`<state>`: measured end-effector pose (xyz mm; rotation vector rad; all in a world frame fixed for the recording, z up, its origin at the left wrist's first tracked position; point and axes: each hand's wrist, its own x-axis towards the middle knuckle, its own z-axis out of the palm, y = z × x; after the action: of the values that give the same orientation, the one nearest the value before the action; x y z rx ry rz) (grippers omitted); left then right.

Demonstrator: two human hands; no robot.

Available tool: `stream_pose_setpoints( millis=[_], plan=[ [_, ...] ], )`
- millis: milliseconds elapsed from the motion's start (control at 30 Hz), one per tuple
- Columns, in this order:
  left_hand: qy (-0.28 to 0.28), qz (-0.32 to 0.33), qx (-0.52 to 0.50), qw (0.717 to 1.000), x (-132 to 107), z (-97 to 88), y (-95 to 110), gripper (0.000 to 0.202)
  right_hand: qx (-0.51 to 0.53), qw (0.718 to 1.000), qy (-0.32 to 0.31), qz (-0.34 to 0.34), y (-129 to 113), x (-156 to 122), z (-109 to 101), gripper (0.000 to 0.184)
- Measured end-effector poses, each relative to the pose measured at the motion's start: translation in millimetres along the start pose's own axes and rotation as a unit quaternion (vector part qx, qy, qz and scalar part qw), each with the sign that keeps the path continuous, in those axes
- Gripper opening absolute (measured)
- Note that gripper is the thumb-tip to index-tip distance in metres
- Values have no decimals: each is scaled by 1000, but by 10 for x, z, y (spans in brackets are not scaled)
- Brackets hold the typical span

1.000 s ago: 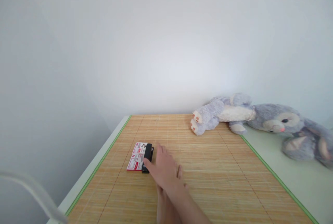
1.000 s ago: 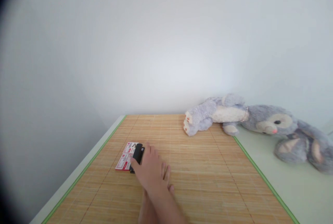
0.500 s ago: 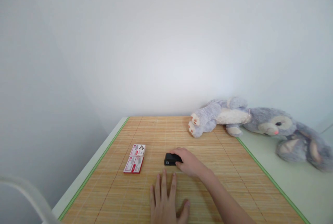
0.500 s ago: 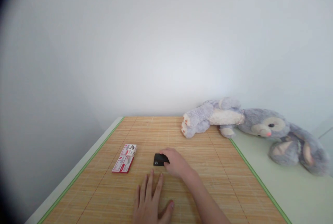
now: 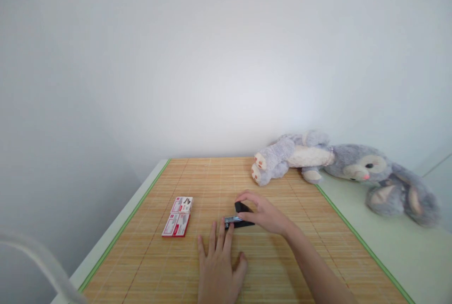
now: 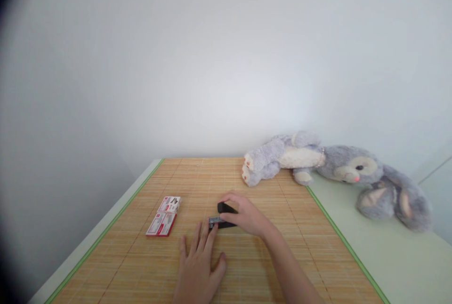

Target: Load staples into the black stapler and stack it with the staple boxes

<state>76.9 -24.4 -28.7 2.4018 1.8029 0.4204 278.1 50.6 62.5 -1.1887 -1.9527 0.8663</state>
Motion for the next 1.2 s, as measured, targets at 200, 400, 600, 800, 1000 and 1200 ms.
stream_pose_setpoints(
  millis=[200, 400, 600, 800, 1000, 1200],
  plan=[
    [13, -1, -6, 1000, 23, 17, 8, 73, 28, 997, 44, 57, 284, -592, -650, 32],
    [17, 9, -43, 999, 1, 35, -35, 68, 98, 977, 109, 153, 755, -1032, -464, 46],
    [151, -53, -28, 987, -44, -159, -418, 62, 146, 949, 208, 185, 860, -1264, -289, 64],
    [199, -86, 4, 976, -187, -216, -947, 59, 110, 884, 393, 229, 751, -1560, -95, 57],
    [118, 45, -175, 976, -363, 61, -864, 33, 246, 903, 187, 298, 302, -1513, 531, 69],
    [129, -13, -175, 976, -27, -107, -608, 53, 250, 902, 166, 310, 178, -1380, 777, 76]
  ],
)
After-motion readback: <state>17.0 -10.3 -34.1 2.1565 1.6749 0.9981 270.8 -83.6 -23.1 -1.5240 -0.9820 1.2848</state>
